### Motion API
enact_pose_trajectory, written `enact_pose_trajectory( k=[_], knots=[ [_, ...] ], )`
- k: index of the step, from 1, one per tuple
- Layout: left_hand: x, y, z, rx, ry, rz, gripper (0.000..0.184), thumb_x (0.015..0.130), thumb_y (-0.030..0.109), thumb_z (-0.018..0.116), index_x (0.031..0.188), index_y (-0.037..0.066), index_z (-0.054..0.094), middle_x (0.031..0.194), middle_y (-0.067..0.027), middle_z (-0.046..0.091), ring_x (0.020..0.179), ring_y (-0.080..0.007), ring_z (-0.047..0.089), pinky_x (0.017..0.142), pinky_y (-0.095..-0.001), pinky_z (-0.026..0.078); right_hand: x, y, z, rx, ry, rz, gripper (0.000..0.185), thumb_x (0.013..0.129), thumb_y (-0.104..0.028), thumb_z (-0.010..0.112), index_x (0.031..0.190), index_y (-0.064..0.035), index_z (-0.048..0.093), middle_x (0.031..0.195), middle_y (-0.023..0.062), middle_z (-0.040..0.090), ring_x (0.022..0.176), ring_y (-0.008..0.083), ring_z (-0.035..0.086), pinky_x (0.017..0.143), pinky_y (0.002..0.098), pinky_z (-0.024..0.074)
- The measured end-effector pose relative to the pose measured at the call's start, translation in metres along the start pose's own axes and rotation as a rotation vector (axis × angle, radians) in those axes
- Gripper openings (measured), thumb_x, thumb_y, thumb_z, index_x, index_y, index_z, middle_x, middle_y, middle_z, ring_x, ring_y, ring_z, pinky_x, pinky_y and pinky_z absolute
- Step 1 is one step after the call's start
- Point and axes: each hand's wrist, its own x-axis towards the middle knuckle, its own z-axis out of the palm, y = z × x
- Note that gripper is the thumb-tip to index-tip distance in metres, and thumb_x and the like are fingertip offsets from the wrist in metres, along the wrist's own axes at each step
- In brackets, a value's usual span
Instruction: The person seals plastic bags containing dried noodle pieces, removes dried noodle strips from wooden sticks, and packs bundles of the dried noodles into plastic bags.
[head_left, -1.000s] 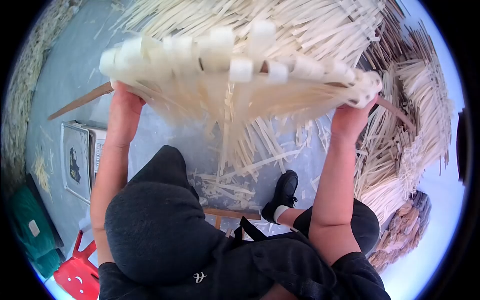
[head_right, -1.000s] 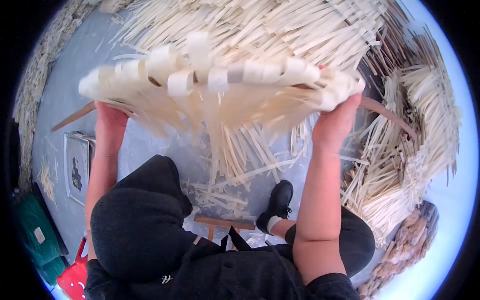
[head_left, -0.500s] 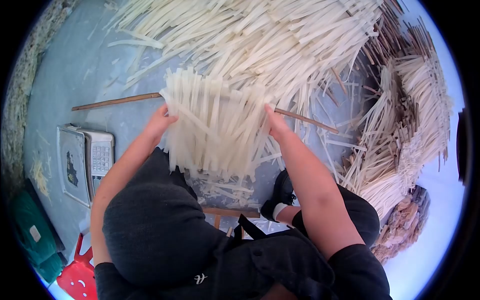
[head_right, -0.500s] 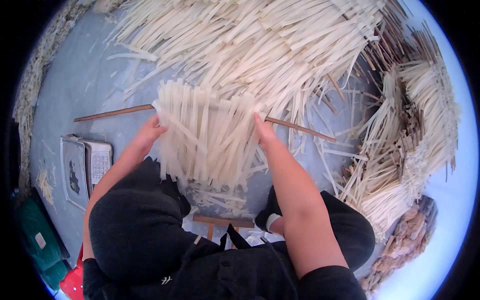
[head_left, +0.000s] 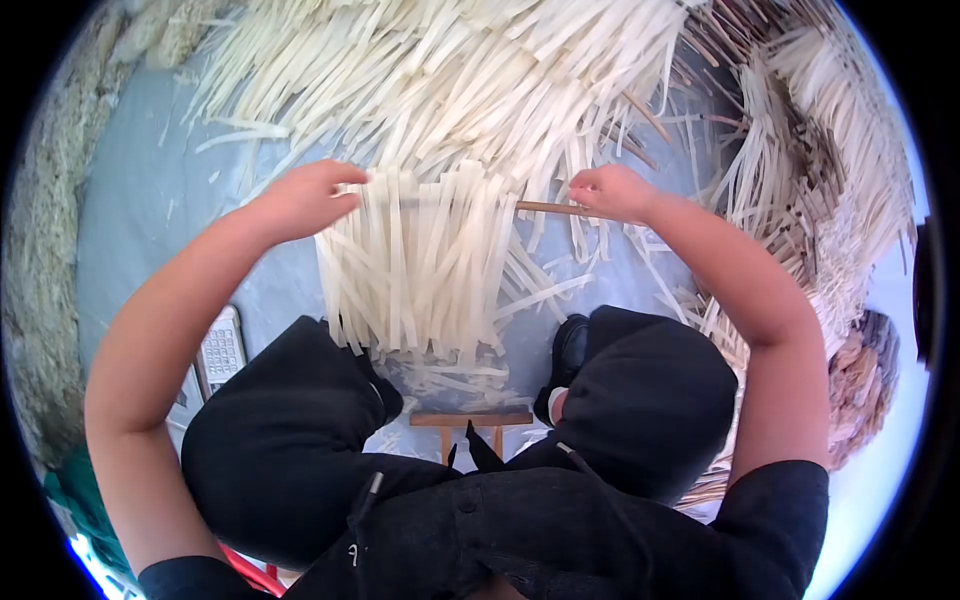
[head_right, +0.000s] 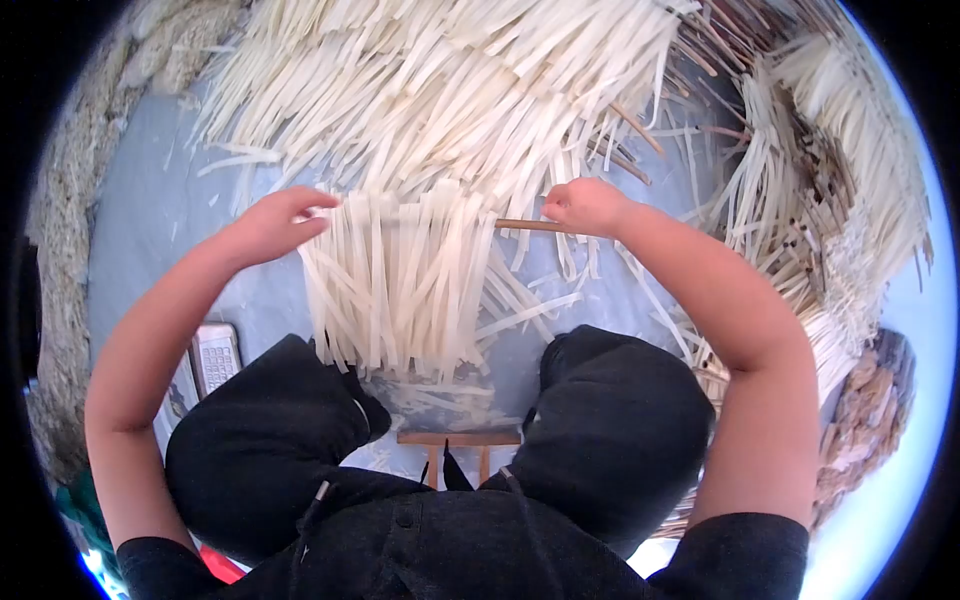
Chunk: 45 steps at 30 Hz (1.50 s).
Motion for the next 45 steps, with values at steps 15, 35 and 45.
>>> enact_pose_trajectory(
  k=[15, 35, 45],
  knots=[
    [0.116, 0.097, 0.217, 0.400, 0.422, 0.337, 0.047, 0.080, 0.030, 0.066, 0.123, 0.018, 0.054, 0.127, -0.0054, 0.051, 0.136, -0.0264, 0.032, 0.111, -0.0612, 0.015, -0.002, 0.010, 0.068, -0.047, -0.043, -0.062, 0.045, 0.091, -0.054, 0.048, 0.096, -0.0114, 0.062, 0.084, 0.0123, 0.066, 0.088, 0.0310, 0.063, 0.075, 0.0435, 0.0476],
    [0.121, 0.084, 0.168, 0.454, 0.480, 0.108, 0.022, 0.082, 0.018, 0.061, 0.104, 0.022, 0.060, 0.114, -0.0010, 0.056, 0.134, -0.0242, 0.035, 0.111, -0.0631, 0.007, -0.120, 0.128, 0.033, -0.455, 0.612, -0.081, 0.035, 0.086, -0.044, 0.059, 0.081, -0.0099, 0.052, 0.070, 0.0084, 0.056, 0.067, 0.0309, 0.059, 0.060, 0.0432, 0.0474],
    [0.098, 0.100, 0.164, 0.395, 0.441, 0.157, 0.020, 0.080, 0.028, 0.068, 0.098, 0.022, 0.062, 0.097, 0.0021, 0.061, 0.123, -0.0236, 0.043, 0.108, -0.0667, 0.010, -0.069, 0.015, 0.046, 0.006, 0.380, -0.251, 0.059, 0.080, -0.035, 0.069, 0.129, -0.0088, 0.050, 0.122, 0.0138, 0.058, 0.107, 0.0335, 0.057, 0.094, 0.0411, 0.0452]
  ],
)
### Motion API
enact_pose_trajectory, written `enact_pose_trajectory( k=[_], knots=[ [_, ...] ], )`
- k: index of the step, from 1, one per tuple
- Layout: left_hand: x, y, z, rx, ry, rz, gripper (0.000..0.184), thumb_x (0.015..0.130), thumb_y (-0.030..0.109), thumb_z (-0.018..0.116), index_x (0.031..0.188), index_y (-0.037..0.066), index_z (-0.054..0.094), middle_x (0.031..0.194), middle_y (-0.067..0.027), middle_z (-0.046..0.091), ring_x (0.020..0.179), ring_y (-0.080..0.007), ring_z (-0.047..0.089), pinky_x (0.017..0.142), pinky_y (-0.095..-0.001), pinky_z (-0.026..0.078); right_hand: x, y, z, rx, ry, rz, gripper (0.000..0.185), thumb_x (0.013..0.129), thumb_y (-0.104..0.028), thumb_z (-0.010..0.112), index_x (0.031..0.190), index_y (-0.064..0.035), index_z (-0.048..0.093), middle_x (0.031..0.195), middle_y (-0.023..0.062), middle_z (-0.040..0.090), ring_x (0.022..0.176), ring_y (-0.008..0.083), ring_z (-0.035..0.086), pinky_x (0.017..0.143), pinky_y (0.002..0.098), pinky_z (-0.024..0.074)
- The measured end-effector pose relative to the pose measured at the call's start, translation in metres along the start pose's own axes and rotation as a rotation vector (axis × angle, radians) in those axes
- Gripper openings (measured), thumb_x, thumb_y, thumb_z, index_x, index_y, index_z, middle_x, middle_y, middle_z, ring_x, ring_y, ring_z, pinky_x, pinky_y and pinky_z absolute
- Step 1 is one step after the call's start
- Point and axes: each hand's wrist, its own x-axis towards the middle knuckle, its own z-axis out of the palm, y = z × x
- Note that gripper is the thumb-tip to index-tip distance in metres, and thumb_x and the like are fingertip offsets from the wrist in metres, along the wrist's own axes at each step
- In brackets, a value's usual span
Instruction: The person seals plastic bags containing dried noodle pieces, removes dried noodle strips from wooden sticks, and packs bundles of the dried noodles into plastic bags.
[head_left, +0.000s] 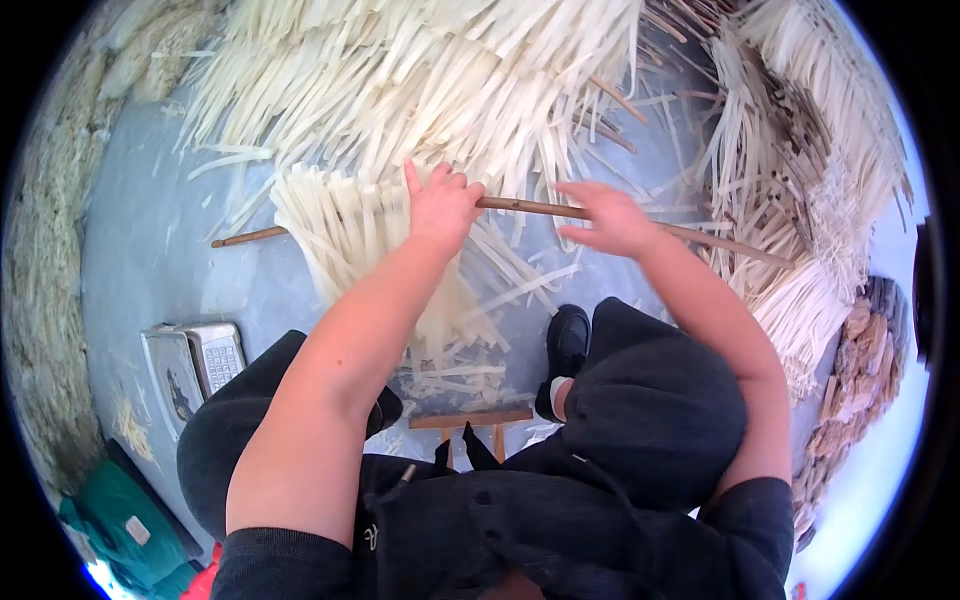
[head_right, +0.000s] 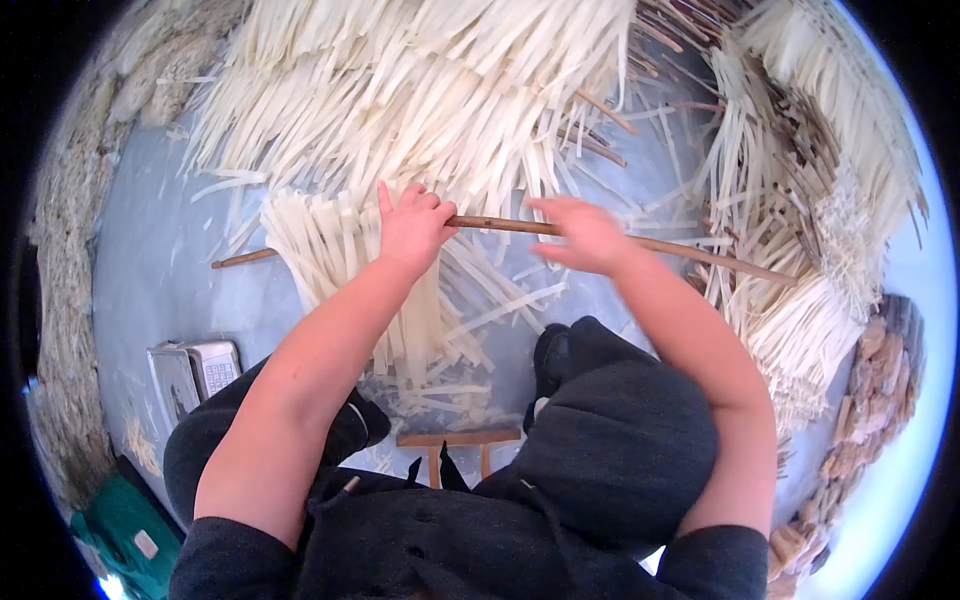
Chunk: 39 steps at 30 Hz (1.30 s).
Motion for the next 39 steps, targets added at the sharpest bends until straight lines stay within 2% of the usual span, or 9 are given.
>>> enact_pose_trajectory(
  k=[6, 10, 16, 22, 25, 27, 32, 34, 39],
  knots=[
    [-0.010, 0.034, 0.006, -0.044, 0.088, 0.107, 0.025, 0.077, 0.025, 0.069, 0.101, 0.022, 0.062, 0.100, 0.0024, 0.060, 0.122, -0.0238, 0.045, 0.109, -0.0662, 0.010, 0.051, -0.053, 0.049, 0.118, -0.285, 0.251, 0.042, 0.084, -0.027, 0.061, 0.117, -0.0040, 0.052, 0.106, 0.0189, 0.064, 0.099, 0.0353, 0.061, 0.084, 0.0434, 0.0494],
    [-0.008, 0.029, 0.016, -0.026, 0.039, 0.158, 0.026, 0.076, 0.024, 0.069, 0.101, 0.023, 0.062, 0.103, 0.0030, 0.060, 0.124, -0.0238, 0.044, 0.109, -0.0665, 0.010, 0.041, -0.042, 0.055, 0.086, -0.289, 0.193, 0.031, 0.087, -0.028, 0.056, 0.107, -0.0051, 0.057, 0.093, 0.0182, 0.066, 0.093, 0.0360, 0.063, 0.081, 0.0447, 0.0496],
    [0.008, 0.010, 0.002, -0.026, -0.052, 0.027, 0.016, 0.080, 0.020, 0.064, 0.096, 0.022, 0.061, 0.104, 0.0034, 0.059, 0.128, -0.0224, 0.041, 0.110, -0.0665, 0.007, -0.007, 0.008, 0.025, -0.166, -0.057, 0.206, 0.015, 0.090, -0.021, 0.048, 0.093, -0.0065, 0.054, 0.086, 0.0168, 0.064, 0.084, 0.0378, 0.062, 0.071, 0.0488, 0.0486],
    [0.002, -0.020, 0.025, 0.039, -0.042, -0.093, 0.021, 0.078, 0.027, 0.070, 0.096, 0.023, 0.062, 0.107, 0.0050, 0.059, 0.126, -0.0235, 0.042, 0.107, -0.0677, 0.017, -0.085, 0.091, -0.018, -0.383, 0.088, 0.260, 0.011, 0.087, -0.016, 0.053, 0.092, -0.0061, 0.052, 0.084, 0.0152, 0.063, 0.085, 0.0365, 0.062, 0.072, 0.0455, 0.0493],
    [-0.001, -0.017, 0.017, 0.040, -0.109, -0.063, 0.022, 0.077, 0.028, 0.072, 0.095, 0.022, 0.062, 0.107, 0.0047, 0.059, 0.126, -0.0236, 0.042, 0.106, -0.0677, 0.019, -0.084, 0.084, -0.027, -0.404, 0.075, 0.263, 0.014, 0.085, -0.018, 0.056, 0.094, -0.0071, 0.054, 0.087, 0.0144, 0.064, 0.086, 0.0352, 0.062, 0.073, 0.0448, 0.0494],
    [-0.002, -0.014, 0.017, -0.031, -0.114, -0.068, 0.022, 0.076, 0.029, 0.072, 0.094, 0.021, 0.062, 0.106, 0.0039, 0.059, 0.126, -0.0243, 0.041, 0.106, -0.0674, 0.021, -0.050, 0.045, -0.022, -0.128, -0.082, 0.368, 0.025, 0.084, -0.026, 0.059, 0.102, -0.0089, 0.056, 0.090, 0.0143, 0.066, 0.090, 0.0336, 0.062, 0.076, 0.0449, 0.0490],
    [-0.015, 0.000, 0.028, -0.039, -0.063, 0.003, 0.024, 0.076, 0.030, 0.072, 0.096, 0.021, 0.062, 0.107, 0.0031, 0.059, 0.127, -0.0250, 0.041, 0.106, -0.0665, 0.020, 0.013, -0.025, 0.033, 0.049, -0.082, 0.134, 0.039, 0.088, -0.045, 0.055, 0.106, -0.0111, 0.060, 0.089, 0.0158, 0.066, 0.088, 0.0339, 0.063, 0.079, 0.0448, 0.0480],
    [-0.016, -0.007, 0.034, -0.038, -0.039, 0.012, 0.026, 0.076, 0.030, 0.072, 0.098, 0.021, 0.062, 0.109, 0.0033, 0.059, 0.128, -0.0247, 0.040, 0.107, -0.0657, 0.020, 0.024, -0.029, 0.034, -0.028, -0.331, 0.251, 0.043, 0.089, -0.051, 0.051, 0.100, -0.0106, 0.061, 0.087, 0.0155, 0.066, 0.087, 0.0340, 0.063, 0.078, 0.0445, 0.0477],
    [-0.014, -0.028, 0.042, -0.001, -0.119, 0.011, 0.036, 0.078, 0.030, 0.069, 0.111, 0.023, 0.058, 0.122, 0.0045, 0.056, 0.136, -0.0220, 0.033, 0.111, -0.0616, 0.014, -0.007, 0.017, 0.014, -0.316, -0.239, 0.270, 0.039, 0.089, -0.050, 0.053, 0.088, -0.0112, 0.059, 0.081, 0.0110, 0.066, 0.083, 0.0331, 0.063, 0.070, 0.0449, 0.0486]
  ],
)
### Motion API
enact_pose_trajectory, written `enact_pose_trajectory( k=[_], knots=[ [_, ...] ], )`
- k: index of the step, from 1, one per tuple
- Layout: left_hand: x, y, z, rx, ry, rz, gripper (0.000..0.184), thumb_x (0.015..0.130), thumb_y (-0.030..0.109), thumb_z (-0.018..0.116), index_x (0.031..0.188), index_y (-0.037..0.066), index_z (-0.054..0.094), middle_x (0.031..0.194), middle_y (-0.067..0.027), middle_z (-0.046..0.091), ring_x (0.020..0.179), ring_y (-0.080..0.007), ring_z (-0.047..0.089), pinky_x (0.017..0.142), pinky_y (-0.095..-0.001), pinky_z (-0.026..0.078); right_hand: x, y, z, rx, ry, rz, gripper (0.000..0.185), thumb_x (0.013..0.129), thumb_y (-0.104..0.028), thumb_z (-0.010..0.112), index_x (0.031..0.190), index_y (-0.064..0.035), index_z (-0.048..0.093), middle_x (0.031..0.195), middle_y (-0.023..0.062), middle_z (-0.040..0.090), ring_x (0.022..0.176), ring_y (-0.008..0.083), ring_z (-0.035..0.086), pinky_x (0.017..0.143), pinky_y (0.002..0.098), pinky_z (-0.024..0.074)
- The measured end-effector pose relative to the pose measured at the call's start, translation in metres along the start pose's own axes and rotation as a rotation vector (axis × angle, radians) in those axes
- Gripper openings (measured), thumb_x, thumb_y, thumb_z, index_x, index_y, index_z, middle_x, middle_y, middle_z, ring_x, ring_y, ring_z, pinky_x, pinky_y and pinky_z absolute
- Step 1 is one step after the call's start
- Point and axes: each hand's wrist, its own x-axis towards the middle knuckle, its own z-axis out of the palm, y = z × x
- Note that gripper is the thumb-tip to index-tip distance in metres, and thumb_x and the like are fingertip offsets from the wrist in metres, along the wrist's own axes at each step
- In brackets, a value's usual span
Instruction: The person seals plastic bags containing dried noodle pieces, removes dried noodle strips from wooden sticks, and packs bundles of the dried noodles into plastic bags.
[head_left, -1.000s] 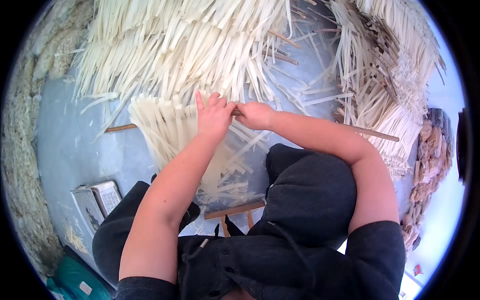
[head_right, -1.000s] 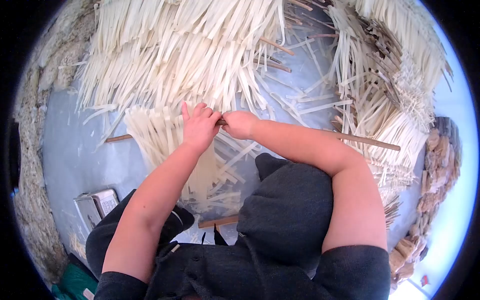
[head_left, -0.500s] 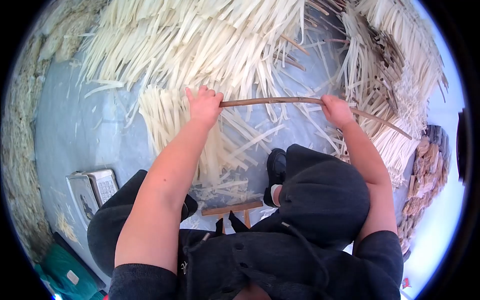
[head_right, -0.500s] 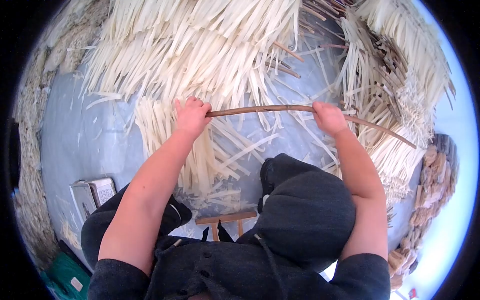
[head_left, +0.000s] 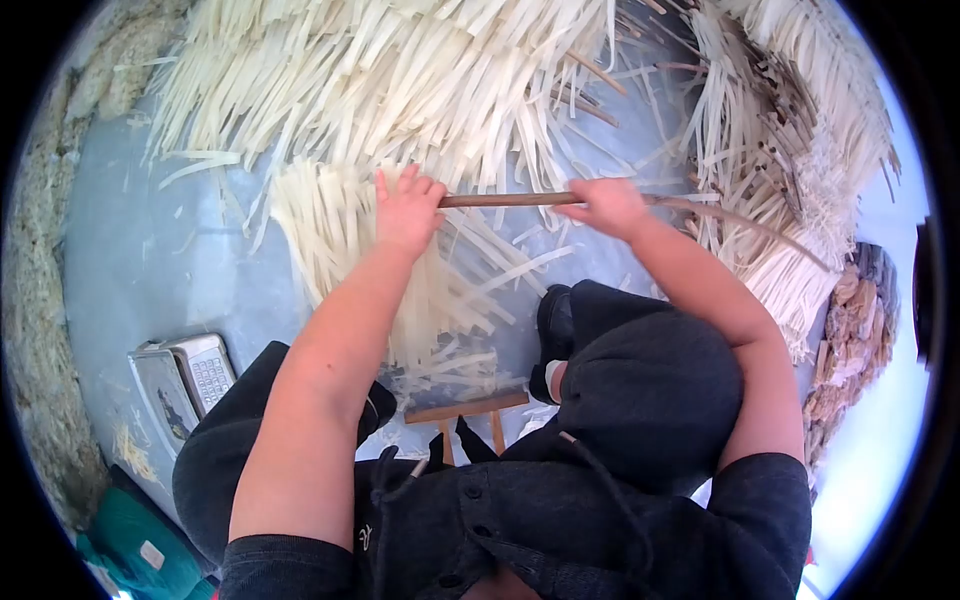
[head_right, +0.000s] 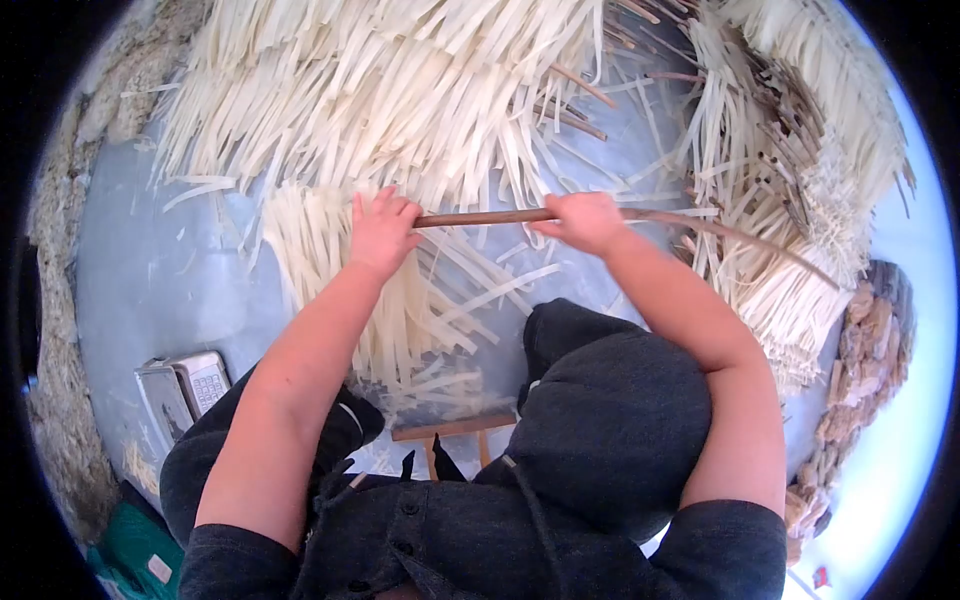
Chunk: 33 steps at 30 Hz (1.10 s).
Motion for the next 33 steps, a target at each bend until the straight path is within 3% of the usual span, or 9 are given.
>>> enact_pose_trajectory(
  k=[4, 12, 15, 17, 21, 23, 27, 30, 33],
  knots=[
    [0.006, -0.014, 0.007, 0.018, -0.039, 0.005, 0.036, 0.079, 0.030, 0.068, 0.113, 0.023, 0.057, 0.125, 0.0041, 0.055, 0.137, -0.0223, 0.033, 0.112, -0.0613, 0.014, -0.046, 0.076, 0.006, -0.096, 0.079, 0.135, 0.023, 0.082, -0.034, 0.065, 0.085, -0.0118, 0.059, 0.082, 0.0104, 0.066, 0.080, 0.0318, 0.063, 0.067, 0.0445, 0.0489],
    [0.017, -0.038, 0.011, 0.106, -0.223, -0.143, 0.049, 0.082, 0.031, 0.066, 0.128, 0.026, 0.051, 0.142, 0.0025, 0.044, 0.140, -0.0236, 0.026, 0.112, -0.0626, 0.012, -0.188, 0.136, 0.029, -0.084, 0.269, 0.463, 0.011, 0.081, -0.027, 0.064, 0.080, -0.0155, 0.062, 0.077, 0.0068, 0.065, 0.076, 0.0299, 0.063, 0.065, 0.0436, 0.0485],
    [0.011, -0.028, 0.010, 0.183, 0.107, -0.091, 0.055, 0.085, 0.036, 0.064, 0.135, 0.027, 0.044, 0.143, -0.0013, 0.044, 0.140, -0.0254, 0.027, 0.111, -0.0619, 0.015, -0.238, 0.125, 0.049, -0.093, 0.256, 0.544, 0.008, 0.082, -0.025, 0.062, 0.083, -0.0185, 0.066, 0.079, 0.0057, 0.066, 0.074, 0.0290, 0.063, 0.065, 0.0420, 0.0495],
    [0.018, -0.003, 0.011, -0.093, 0.239, 0.210, 0.058, 0.087, 0.039, 0.062, 0.138, 0.023, 0.040, 0.138, -0.0055, 0.049, 0.136, -0.0275, 0.034, 0.111, -0.0566, 0.020, -0.266, 0.110, 0.063, -0.045, 0.379, 0.554, 0.010, 0.082, -0.026, 0.061, 0.086, -0.0191, 0.067, 0.080, 0.0056, 0.067, 0.074, 0.0280, 0.064, 0.065, 0.0412, 0.0499],
    [0.002, 0.082, -0.017, -0.566, 0.159, 0.399, 0.054, 0.089, 0.035, 0.063, 0.135, 0.016, 0.042, 0.130, -0.0095, 0.054, 0.124, -0.0286, 0.047, 0.105, -0.0471, 0.033, -0.318, 0.096, 0.068, 0.032, 0.433, 0.638, 0.013, 0.081, -0.025, 0.061, 0.090, -0.0201, 0.068, 0.082, 0.0045, 0.067, 0.076, 0.0260, 0.065, 0.064, 0.0412, 0.0499],
    [-0.011, 0.107, -0.047, -0.634, 0.127, 0.313, 0.047, 0.087, 0.030, 0.066, 0.127, 0.011, 0.049, 0.116, -0.0110, 0.058, 0.100, -0.0276, 0.059, 0.090, -0.0379, 0.045, -0.349, 0.092, 0.069, -0.030, 0.439, 0.718, 0.014, 0.081, -0.026, 0.060, 0.092, -0.0217, 0.068, 0.083, 0.0035, 0.068, 0.077, 0.0256, 0.065, 0.065, 0.0414, 0.0501],
    [-0.040, 0.146, -0.114, -0.548, 0.071, 0.483, 0.033, 0.087, 0.028, 0.068, 0.110, 0.007, 0.059, 0.097, -0.0121, 0.060, 0.080, -0.0249, 0.060, 0.071, -0.0327, 0.049, -0.423, 0.087, 0.064, -0.049, 0.429, 0.812, 0.015, 0.082, -0.026, 0.060, 0.094, -0.0241, 0.068, 0.082, 0.0025, 0.067, 0.078, 0.0253, 0.065, 0.066, 0.0409, 0.0504],
    [-0.071, 0.193, -0.171, -0.354, 0.016, 0.597, 0.030, 0.088, 0.030, 0.066, 0.083, 0.002, 0.055, 0.074, -0.0115, 0.056, 0.067, -0.0252, 0.056, 0.060, -0.0355, 0.044, -0.491, 0.099, 0.055, -0.109, 0.702, 0.758, 0.008, 0.086, -0.028, 0.061, 0.084, -0.0207, 0.064, 0.077, 0.0021, 0.064, 0.073, 0.0240, 0.063, 0.062, 0.0409, 0.0491],
    [-0.114, 0.256, -0.229, -0.080, -0.125, 0.877, 0.030, 0.091, 0.031, 0.061, 0.085, 0.002, 0.054, 0.072, -0.0106, 0.053, 0.063, -0.0241, 0.050, 0.060, -0.0337, 0.043, -0.563, 0.095, 0.008, -0.292, 0.773, 0.868, 0.006, 0.084, -0.025, 0.062, 0.087, -0.0267, 0.067, 0.080, -0.0017, 0.065, 0.076, 0.0233, 0.063, 0.066, 0.0403, 0.0508]
  ],
)
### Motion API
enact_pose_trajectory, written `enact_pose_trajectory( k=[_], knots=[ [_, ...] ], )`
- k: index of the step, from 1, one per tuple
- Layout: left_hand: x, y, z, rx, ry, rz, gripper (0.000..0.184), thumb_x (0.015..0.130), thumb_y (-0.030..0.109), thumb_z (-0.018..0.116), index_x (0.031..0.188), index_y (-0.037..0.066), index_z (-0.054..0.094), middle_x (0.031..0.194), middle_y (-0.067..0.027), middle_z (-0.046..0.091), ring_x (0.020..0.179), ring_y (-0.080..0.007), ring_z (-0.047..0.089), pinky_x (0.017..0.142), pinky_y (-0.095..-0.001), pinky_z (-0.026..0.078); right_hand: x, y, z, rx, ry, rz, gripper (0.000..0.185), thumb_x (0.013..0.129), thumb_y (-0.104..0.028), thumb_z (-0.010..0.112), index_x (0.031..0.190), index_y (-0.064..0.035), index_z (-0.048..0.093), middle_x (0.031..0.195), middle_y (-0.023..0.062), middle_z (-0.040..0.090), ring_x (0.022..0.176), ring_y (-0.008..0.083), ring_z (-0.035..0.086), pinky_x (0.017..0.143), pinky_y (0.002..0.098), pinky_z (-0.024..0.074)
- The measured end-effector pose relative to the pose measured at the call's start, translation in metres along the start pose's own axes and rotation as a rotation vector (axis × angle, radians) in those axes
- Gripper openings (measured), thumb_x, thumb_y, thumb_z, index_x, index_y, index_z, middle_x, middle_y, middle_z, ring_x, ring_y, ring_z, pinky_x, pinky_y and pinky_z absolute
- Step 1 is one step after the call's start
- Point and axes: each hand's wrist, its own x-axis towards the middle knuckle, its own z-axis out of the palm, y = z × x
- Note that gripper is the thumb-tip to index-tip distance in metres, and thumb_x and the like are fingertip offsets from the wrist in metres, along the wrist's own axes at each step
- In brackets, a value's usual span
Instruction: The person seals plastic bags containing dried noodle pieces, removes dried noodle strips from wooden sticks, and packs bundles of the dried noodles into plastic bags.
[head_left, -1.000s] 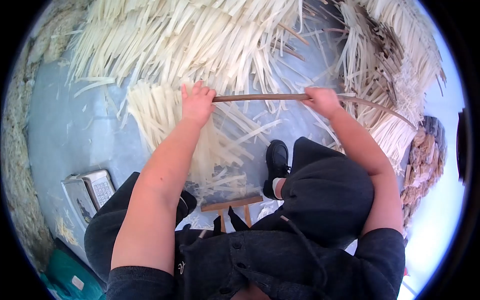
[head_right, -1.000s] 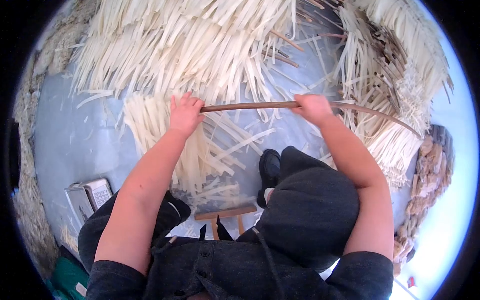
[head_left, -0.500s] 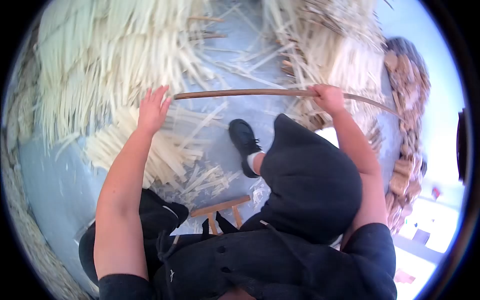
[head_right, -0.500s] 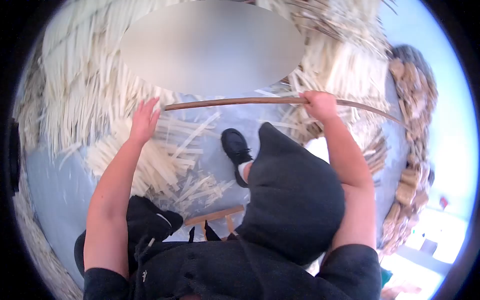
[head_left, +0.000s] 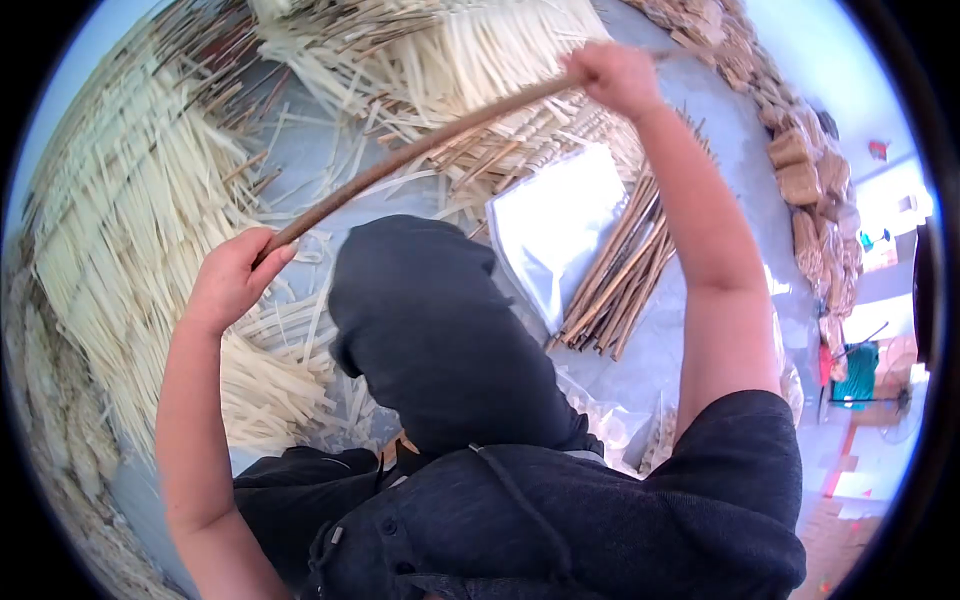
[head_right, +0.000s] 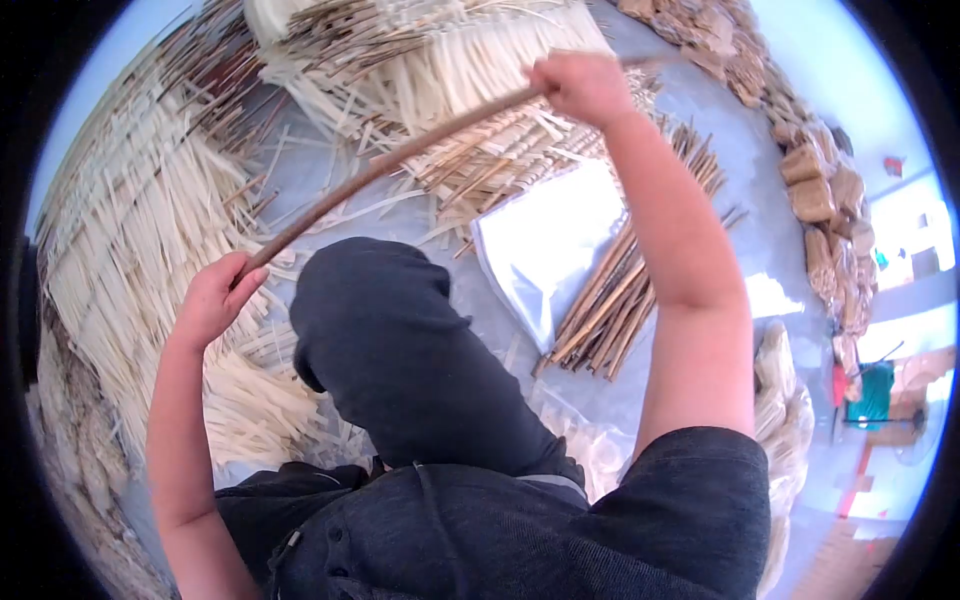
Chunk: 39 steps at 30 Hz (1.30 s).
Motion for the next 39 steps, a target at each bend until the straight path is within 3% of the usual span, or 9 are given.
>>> enact_pose_trajectory(
  k=[5, 7, 9, 12, 14, 18, 22, 30, 39],
  knots=[
    [0.035, 0.136, -0.021, -0.422, 0.152, 0.182, 0.023, 0.097, 0.026, 0.052, 0.095, 0.004, 0.057, 0.072, -0.0008, 0.047, 0.069, -0.0111, 0.046, 0.064, -0.0264, 0.039, 0.006, 0.062, -0.092, -0.383, 0.731, 0.093, 0.073, 0.083, -0.030, 0.069, 0.144, -0.0112, 0.033, 0.139, 0.0175, 0.046, 0.128, 0.0289, 0.045, 0.107, 0.0440, 0.0336],
    [0.052, 0.184, -0.012, -0.544, 0.139, 0.216, 0.024, 0.098, 0.028, 0.050, 0.097, 0.005, 0.059, 0.074, 0.0017, 0.047, 0.070, -0.0093, 0.045, 0.066, -0.0241, 0.039, -0.004, 0.075, -0.099, -0.036, 1.083, 0.493, 0.058, 0.085, -0.015, 0.060, 0.138, -0.0031, 0.039, 0.106, 0.0196, 0.063, 0.107, 0.0263, 0.057, 0.091, 0.0419, 0.0430],
    [0.069, 0.226, 0.008, -0.644, 0.109, 0.233, 0.027, 0.098, 0.031, 0.049, 0.098, 0.006, 0.060, 0.075, 0.0025, 0.049, 0.071, -0.0086, 0.045, 0.066, -0.0233, 0.039, -0.047, 0.012, -0.115, 1.536, 0.859, 0.456, 0.048, 0.085, -0.015, 0.059, 0.129, 0.0022, 0.048, 0.099, 0.0178, 0.064, 0.096, 0.0243, 0.061, 0.085, 0.0363, 0.0457],
    [0.086, 0.271, 0.065, -0.744, 0.050, 0.278, 0.031, 0.098, 0.034, 0.049, 0.102, 0.005, 0.061, 0.081, -0.0010, 0.057, 0.075, -0.0108, 0.051, 0.070, -0.0261, 0.043, -0.094, -0.080, -0.128, 2.069, 0.298, 0.685, 0.039, 0.095, -0.013, 0.051, 0.126, 0.0070, 0.038, 0.114, 0.0241, 0.059, 0.103, 0.0309, 0.063, 0.090, 0.0397, 0.0522],
    [0.083, 0.294, 0.096, -0.754, -0.221, 0.190, 0.032, 0.097, 0.033, 0.050, 0.106, 0.004, 0.060, 0.088, -0.0065, 0.063, 0.081, -0.0179, 0.058, 0.075, -0.0315, 0.046, -0.143, -0.106, -0.082, 2.111, 0.491, 0.696, 0.032, 0.097, -0.015, 0.051, 0.124, -0.0042, 0.037, 0.104, 0.0211, 0.064, 0.095, 0.0269, 0.065, 0.081, 0.0366, 0.0532],
    [0.072, 0.280, 0.147, -0.341, -0.199, 0.505, 0.037, 0.091, 0.028, 0.055, 0.116, 0.002, 0.058, 0.101, -0.0196, 0.065, 0.097, -0.0359, 0.062, 0.084, -0.0421, 0.049, -0.222, -0.111, -0.006, 1.860, 0.681, 1.253, 0.026, 0.096, -0.016, 0.052, 0.117, -0.0082, 0.039, 0.068, 0.0006, 0.044, 0.053, 0.0096, 0.045, 0.050, 0.0279, 0.0456],
    [0.092, 0.270, 0.146, -0.504, -0.393, 0.276, 0.031, 0.089, 0.024, 0.058, 0.113, 0.006, 0.065, 0.107, -0.0145, 0.066, 0.097, -0.0269, 0.062, 0.085, -0.0351, 0.048, -0.307, -0.117, 0.086, 1.527, 0.724, 1.524, 0.016, 0.094, -0.018, 0.054, 0.106, -0.0098, 0.045, 0.064, -0.0031, 0.041, 0.047, 0.0055, 0.037, 0.040, 0.0223, 0.0321],
    [0.099, 0.268, 0.148, -0.583, -0.419, 0.093, 0.027, 0.090, 0.021, 0.058, 0.108, 0.004, 0.067, 0.097, -0.0080, 0.069, 0.088, -0.0185, 0.063, 0.079, -0.0315, 0.049, -0.380, -0.156, 0.201, 0.662, 0.158, 1.875, 0.040, 0.086, -0.018, 0.056, 0.120, -0.0001, 0.048, 0.102, 0.0259, 0.064, 0.096, 0.0395, 0.062, 0.086, 0.0457, 0.0474],
    [0.112, 0.260, 0.120, -0.918, -0.234, -0.114, 0.023, 0.092, 0.022, 0.059, 0.110, 0.011, 0.067, 0.101, 0.0022, 0.064, 0.094, -0.0078, 0.055, 0.086, -0.0256, 0.042, -0.408, -0.155, 0.200, 0.475, -0.177, 1.641, 0.063, 0.086, -0.020, 0.057, 0.140, -0.0003, 0.032, 0.120, 0.0244, 0.055, 0.107, 0.0394, 0.056, 0.092, 0.0459, 0.0450]
  ],
)
